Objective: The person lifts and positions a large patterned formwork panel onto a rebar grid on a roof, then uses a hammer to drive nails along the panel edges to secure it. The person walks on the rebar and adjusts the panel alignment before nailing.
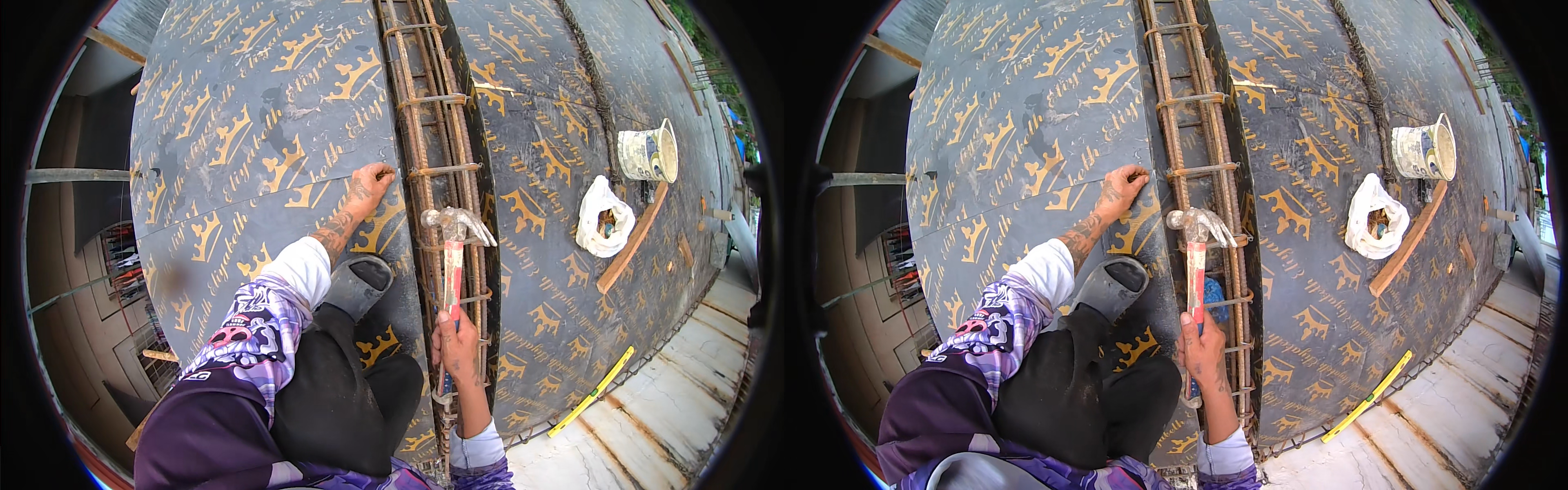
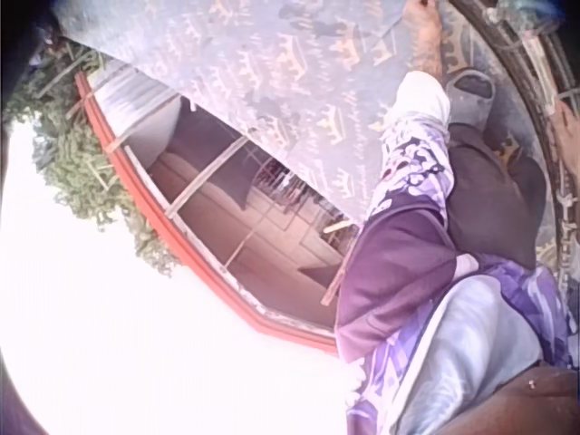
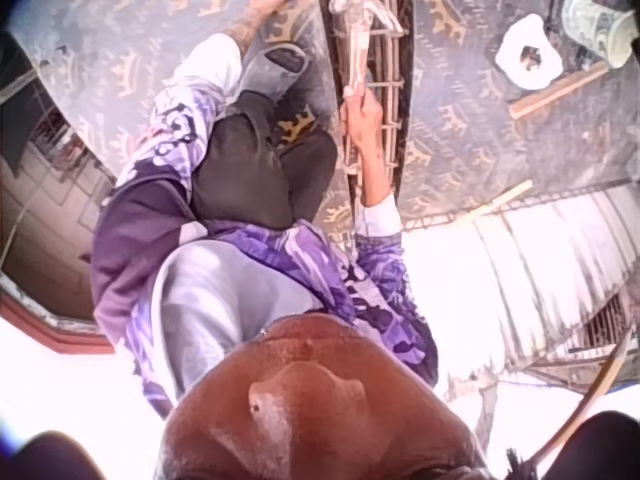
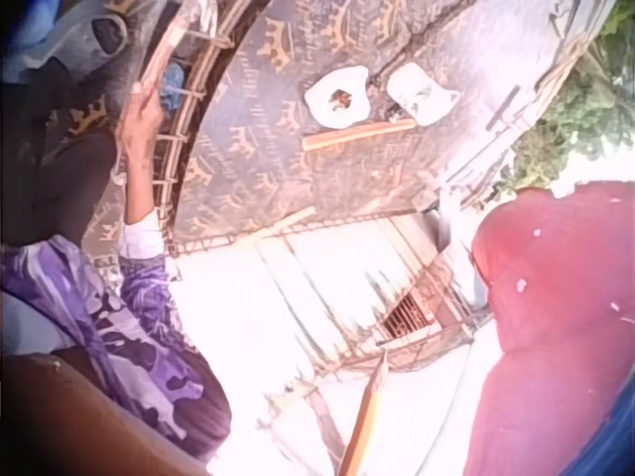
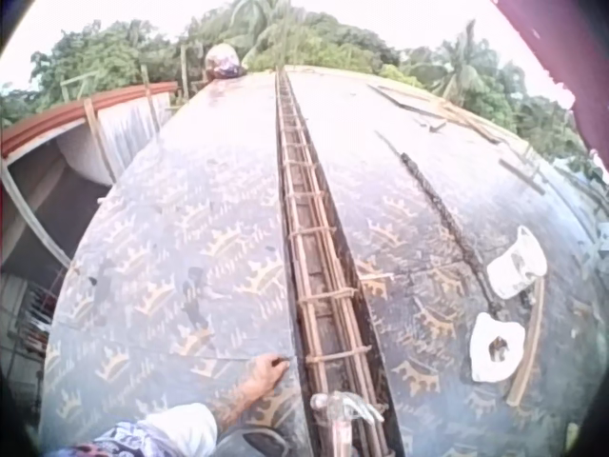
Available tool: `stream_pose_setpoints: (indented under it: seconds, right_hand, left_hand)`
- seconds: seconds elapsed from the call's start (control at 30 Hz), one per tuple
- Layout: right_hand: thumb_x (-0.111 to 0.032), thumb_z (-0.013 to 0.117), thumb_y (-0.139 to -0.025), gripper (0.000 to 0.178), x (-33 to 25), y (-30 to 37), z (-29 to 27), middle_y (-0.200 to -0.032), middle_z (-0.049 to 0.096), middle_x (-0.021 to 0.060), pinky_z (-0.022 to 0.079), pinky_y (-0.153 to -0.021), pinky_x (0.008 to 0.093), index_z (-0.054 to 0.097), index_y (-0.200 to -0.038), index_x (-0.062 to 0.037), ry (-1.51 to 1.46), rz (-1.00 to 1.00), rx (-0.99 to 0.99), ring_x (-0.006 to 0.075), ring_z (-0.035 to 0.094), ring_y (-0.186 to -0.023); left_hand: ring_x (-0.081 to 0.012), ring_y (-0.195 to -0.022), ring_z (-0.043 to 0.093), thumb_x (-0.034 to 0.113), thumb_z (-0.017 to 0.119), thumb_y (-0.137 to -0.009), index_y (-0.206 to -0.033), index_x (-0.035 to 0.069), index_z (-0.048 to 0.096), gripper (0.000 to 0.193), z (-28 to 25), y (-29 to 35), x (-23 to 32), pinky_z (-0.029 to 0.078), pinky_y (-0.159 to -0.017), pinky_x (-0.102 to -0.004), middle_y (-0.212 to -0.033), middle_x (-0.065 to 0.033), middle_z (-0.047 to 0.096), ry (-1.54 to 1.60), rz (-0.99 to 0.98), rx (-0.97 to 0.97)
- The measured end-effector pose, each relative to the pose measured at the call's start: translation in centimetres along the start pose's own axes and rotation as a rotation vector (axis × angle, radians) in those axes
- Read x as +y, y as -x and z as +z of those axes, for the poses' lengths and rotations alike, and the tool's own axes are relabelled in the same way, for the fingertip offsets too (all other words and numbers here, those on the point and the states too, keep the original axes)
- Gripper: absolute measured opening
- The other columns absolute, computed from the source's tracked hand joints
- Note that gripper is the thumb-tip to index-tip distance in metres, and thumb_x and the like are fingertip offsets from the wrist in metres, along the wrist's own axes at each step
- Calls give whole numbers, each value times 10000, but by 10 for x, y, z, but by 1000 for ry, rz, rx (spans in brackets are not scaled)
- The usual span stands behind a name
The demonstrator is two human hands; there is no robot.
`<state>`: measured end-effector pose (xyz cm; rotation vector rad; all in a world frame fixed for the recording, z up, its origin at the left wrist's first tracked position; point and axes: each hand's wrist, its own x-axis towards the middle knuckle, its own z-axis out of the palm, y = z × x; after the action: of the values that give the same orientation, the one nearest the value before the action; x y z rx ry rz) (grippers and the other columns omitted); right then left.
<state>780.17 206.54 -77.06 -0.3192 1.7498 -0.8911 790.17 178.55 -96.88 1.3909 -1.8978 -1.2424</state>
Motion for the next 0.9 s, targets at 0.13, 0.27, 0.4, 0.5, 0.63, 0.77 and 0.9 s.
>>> stream_pose_setpoints:
  seconds: [0.13,0.27,0.4,0.5,0.63,0.77,0.9]
  right_hand:
    - [-362,546,-997,354,-11,-33,-1,-568,531,72,421,-462,346,545,-924,-15,113,-102,27,196,533,-463]
    - [-393,537,-985,410,-1,-64,8,-691,605,222,466,-617,470,573,-990,16,338,-267,76,442,613,-677]
    - [-394,534,-986,411,-8,-82,16,-739,627,251,477,-623,482,588,-1055,7,411,-290,61,472,619,-721]
    - [-387,535,-986,411,-19,-93,22,-717,616,272,471,-609,501,580,-1013,21,540,-368,78,478,616,-708]
    - [-364,551,-982,393,-29,-108,28,-705,606,281,468,-603,503,568,-976,28,586,-350,81,484,609,-693]
    - [-336,569,-976,365,-47,-101,35,-699,601,281,464,-576,492,558,-958,28,541,-484,89,485,604,-673]
    - [-314,577,-972,340,-41,-105,40,-696,598,283,459,-558,496,536,-911,19,573,-484,108,486,601,-662]
  left_hand:
    - [-306,-818,647,121,670,-880,-974,16,699,144,8,4,-7,512,-724,-379,-893,-144,663,-103,181,57]
    - [-353,-897,611,130,637,-902,-971,37,673,121,10,5,-7,492,-786,-441,-926,-145,619,-121,161,50]
    - [-348,-877,616,122,633,-903,-986,29,663,128,11,6,-6,496,-777,-430,-913,-146,621,-90,190,83]
    - [-347,-853,616,98,633,-899,-987,9,660,127,10,4,-11,497,-771,-412,-891,-152,619,-157,249,47]
    - [-344,-847,617,88,642,-891,-968,7,665,114,12,4,-7,495,-758,-410,-871,-146,616,-124,220,84]
    - [-345,-840,617,75,647,-883,-944,5,670,95,10,5,-9,494,-745,-409,-855,-143,613,-92,225,91]
    - [-347,-833,615,67,653,-874,-936,7,668,87,9,4,-7,494,-736,-409,-850,-146,609,-61,204,85]
